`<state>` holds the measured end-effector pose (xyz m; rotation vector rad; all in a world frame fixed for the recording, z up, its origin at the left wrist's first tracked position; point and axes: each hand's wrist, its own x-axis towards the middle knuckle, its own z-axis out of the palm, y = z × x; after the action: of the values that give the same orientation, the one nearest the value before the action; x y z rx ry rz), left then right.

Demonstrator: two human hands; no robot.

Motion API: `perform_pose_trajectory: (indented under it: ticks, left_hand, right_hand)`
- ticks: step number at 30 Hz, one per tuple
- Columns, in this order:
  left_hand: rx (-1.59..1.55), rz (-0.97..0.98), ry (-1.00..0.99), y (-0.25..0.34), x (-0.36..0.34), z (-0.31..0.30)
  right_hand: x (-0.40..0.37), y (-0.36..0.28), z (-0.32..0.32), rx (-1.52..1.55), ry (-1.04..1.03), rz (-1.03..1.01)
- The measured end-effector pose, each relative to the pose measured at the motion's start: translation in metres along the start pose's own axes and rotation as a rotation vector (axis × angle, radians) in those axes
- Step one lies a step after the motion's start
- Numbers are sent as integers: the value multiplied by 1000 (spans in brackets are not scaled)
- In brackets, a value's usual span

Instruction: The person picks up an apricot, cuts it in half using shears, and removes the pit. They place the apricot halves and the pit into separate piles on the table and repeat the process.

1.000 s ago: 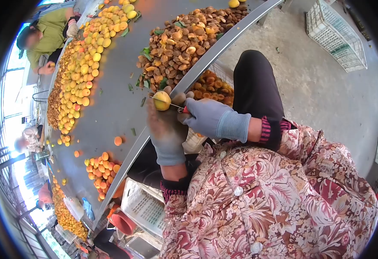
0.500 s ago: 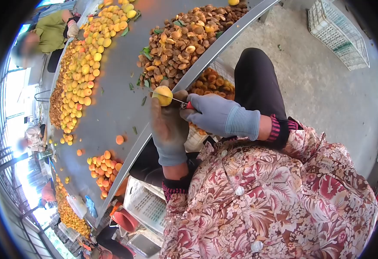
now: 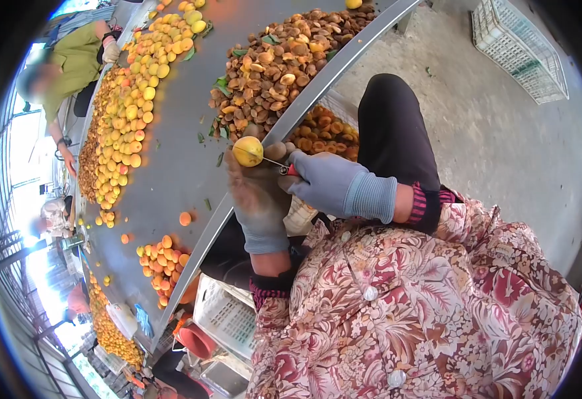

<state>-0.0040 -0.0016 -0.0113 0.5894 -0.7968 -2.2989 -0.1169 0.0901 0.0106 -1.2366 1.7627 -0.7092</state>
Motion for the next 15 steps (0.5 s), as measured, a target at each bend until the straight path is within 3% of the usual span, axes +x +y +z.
perform_pose_trajectory:
  ticks: [2,5,10,12,14,15]
  left_hand:
    - [84,49,-1,1,2,-8]
    - [-25,-69,0,0,0,-6]
    - [-74,-150,250,-1,7,-8]
    - [-58,-81,247,0,3,-4]
    - [422,95,110,4,-5,9]
    - [421,95,111,1,-5,8]
  right_hand:
    - [2,-2,-4,-10,-21,-5]
    - [3,7,8,-38,-9,-12]
    - [3,10,7,-45,33,-35]
    - [0,1,-5,-61,-46,31]
    - [-2,-6,-14,-52,-56,45]
    - [-2,-7,-15,-42,-64,62]
